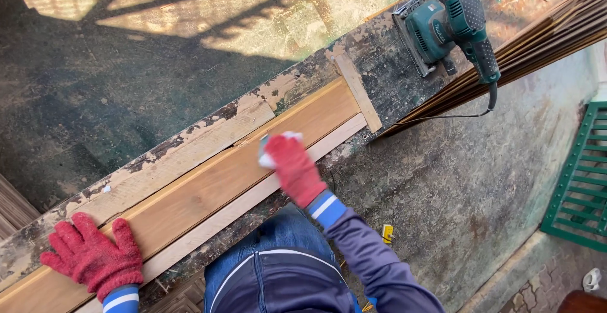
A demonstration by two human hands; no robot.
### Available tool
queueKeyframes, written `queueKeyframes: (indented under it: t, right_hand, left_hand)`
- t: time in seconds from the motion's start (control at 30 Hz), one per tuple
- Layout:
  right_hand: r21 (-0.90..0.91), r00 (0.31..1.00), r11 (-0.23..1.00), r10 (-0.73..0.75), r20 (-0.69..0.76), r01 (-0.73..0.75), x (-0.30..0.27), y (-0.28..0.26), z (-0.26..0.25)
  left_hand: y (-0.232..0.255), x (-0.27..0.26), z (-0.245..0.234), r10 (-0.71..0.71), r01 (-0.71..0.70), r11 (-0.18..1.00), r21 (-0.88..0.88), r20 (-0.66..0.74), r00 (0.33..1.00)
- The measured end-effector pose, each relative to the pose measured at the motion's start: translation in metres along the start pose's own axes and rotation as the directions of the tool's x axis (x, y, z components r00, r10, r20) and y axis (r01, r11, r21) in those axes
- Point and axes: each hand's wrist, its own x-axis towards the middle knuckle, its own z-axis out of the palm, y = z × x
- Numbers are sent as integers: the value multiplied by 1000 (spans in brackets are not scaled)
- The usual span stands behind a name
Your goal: The recorder is sanding and wiping down wooden planks using manual sandpaper, a cloth, and an orbital sander.
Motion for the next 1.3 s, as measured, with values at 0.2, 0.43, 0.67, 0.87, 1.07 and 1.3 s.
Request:
queueKeyframes:
  t: [0.2,0.43,0.67,0.87,1.07,1.3]
  right_hand:
    - [-379,870,784,455,-191,-493,-23,142,43]
    - [220,981,967,-157,111,130,-13,-62,49]
    - [-575,957,769,274,-99,-280,1,139,48]
    - [38,941,958,288,-178,-286,10,-24,52]
    - [-140,993,990,12,-114,-27,0,69,34]
    - [-202,870,846,481,-107,-493,11,95,52]
  left_hand:
    - [2,-3,1,-41,41,999,-34,4,999]
    - [11,5,-10,-53,53,998,-43,5,999]
    - [7,6,-11,-69,69,997,-24,1,998]
    - [6,-1,-2,-39,40,999,9,-26,999]
    - [1,-4,2,-49,49,999,-16,-1,999]
    - [-1,-2,2,-41,40,999,-27,-18,999]
